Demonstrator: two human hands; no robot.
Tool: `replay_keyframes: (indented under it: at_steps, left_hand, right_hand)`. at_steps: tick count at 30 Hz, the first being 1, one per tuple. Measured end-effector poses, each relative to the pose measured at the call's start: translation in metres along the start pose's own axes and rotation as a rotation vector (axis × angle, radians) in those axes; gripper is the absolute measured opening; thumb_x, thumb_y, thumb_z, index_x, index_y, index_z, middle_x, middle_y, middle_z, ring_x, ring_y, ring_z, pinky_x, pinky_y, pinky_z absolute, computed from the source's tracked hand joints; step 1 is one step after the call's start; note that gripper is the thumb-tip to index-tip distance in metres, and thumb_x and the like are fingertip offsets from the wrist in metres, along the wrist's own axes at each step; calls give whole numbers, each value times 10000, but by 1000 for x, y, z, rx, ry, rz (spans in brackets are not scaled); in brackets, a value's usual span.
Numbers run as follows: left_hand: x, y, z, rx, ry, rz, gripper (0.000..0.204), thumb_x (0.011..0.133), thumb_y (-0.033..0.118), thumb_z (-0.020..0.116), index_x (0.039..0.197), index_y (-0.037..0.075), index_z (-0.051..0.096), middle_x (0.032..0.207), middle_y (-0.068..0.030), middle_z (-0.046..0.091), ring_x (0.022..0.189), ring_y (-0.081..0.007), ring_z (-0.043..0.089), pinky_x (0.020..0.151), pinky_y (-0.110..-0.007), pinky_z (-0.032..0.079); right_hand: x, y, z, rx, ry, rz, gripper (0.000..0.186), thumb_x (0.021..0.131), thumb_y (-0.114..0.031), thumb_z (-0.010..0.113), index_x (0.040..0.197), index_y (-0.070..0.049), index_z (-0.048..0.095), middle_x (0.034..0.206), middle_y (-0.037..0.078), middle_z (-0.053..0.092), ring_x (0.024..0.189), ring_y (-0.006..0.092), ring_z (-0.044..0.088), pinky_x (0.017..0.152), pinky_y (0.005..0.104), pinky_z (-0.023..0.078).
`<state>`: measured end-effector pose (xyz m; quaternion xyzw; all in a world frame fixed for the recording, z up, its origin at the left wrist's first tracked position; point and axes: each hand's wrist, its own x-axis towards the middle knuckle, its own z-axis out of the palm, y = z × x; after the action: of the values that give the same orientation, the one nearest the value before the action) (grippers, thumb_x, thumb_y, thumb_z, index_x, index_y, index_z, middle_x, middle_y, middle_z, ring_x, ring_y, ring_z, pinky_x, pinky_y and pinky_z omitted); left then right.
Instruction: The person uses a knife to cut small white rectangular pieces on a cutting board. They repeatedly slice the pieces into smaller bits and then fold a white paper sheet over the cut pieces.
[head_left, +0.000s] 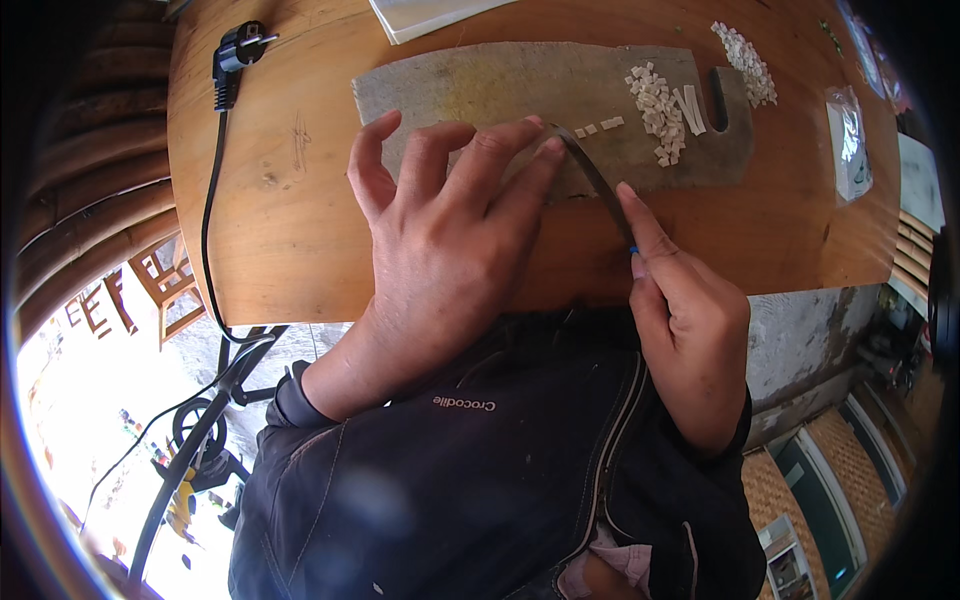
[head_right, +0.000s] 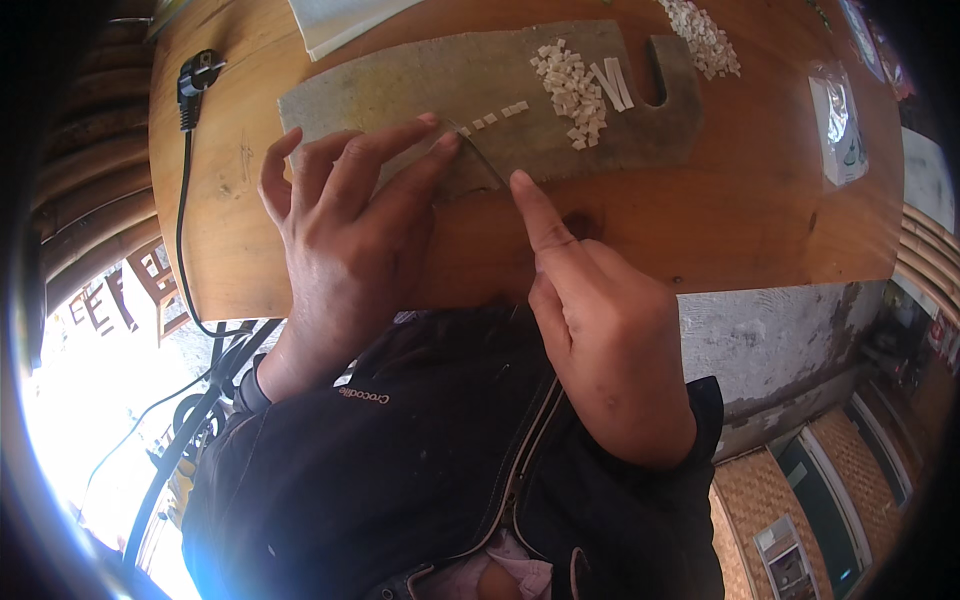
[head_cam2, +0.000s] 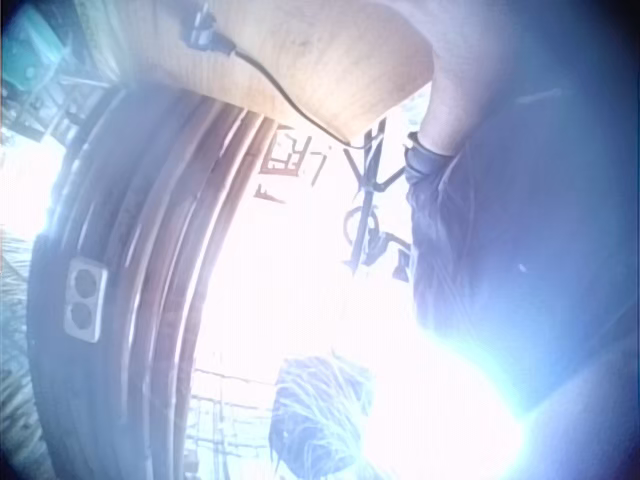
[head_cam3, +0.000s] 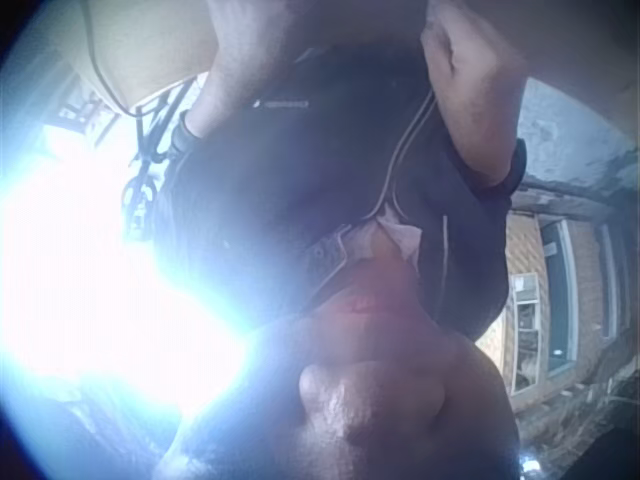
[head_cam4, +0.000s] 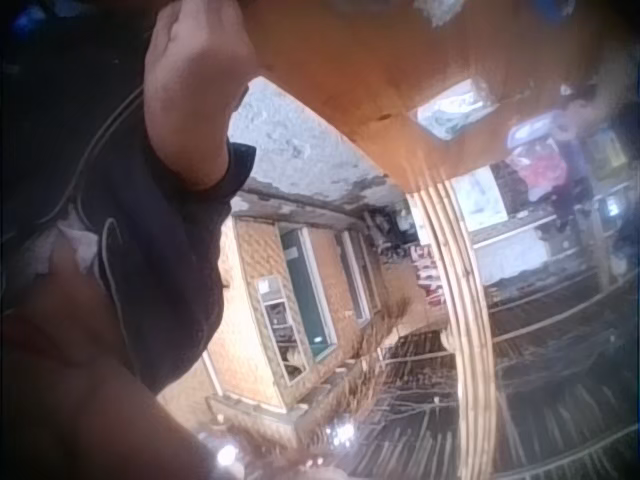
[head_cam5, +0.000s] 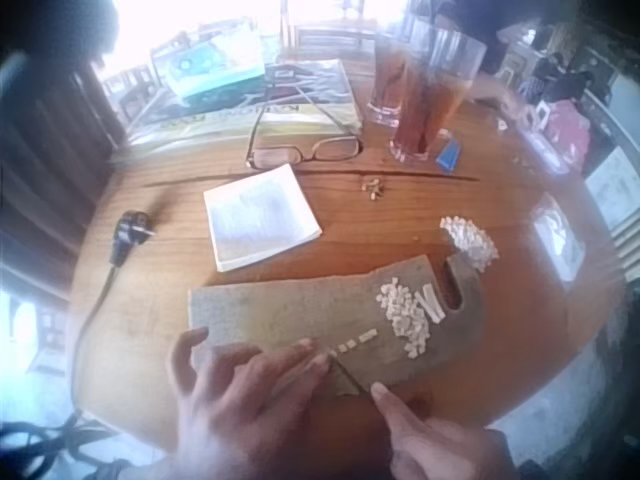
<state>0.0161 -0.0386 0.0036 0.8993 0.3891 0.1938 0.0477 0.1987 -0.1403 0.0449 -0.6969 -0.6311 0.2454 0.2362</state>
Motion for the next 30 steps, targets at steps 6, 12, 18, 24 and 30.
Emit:
replay_keyframes:
  at_steps: [6,12,18,24,30]
  left_hand:
    - [0,0,0,-11,6,-5,481,743,61,779,1197,223,774,1267,80,679,1105,-186,595,1162,-489,286]
    - [1,0,-1,2,5,3,450,759,70,770,1185,217,775,1259,81,683,1099,-184,598,1154,-493,295]
    - [3,-11,7,-166,107,5,376,777,73,764,1138,175,782,1189,43,728,1060,-205,618,1086,-477,371]
    - [5,-15,11,-308,187,-13,315,826,-8,727,1111,112,786,1144,-32,755,1024,-236,667,986,-373,444]
    - [6,-18,16,-379,248,-49,342,787,-12,742,1092,140,770,1119,-17,724,995,-242,649,1000,-413,421]
  right_hand:
    - [2,-9,-4,-88,-53,82,647,878,128,636,1468,-135,615,783,159,621,670,192,626,684,341,540]
    - [2,-15,-1,-166,-40,79,660,874,133,629,1470,-149,614,788,169,602,649,202,608,672,340,533]
    - [2,-7,-4,45,-3,144,562,929,89,616,1450,-121,629,802,176,609,623,152,546,645,316,501]
    - [1,-1,-2,159,15,80,584,865,91,624,1423,-81,639,812,186,647,647,306,645,625,396,521]
    - [6,0,1,80,8,69,553,919,80,613,1440,-104,631,749,103,591,644,161,525,617,312,475]
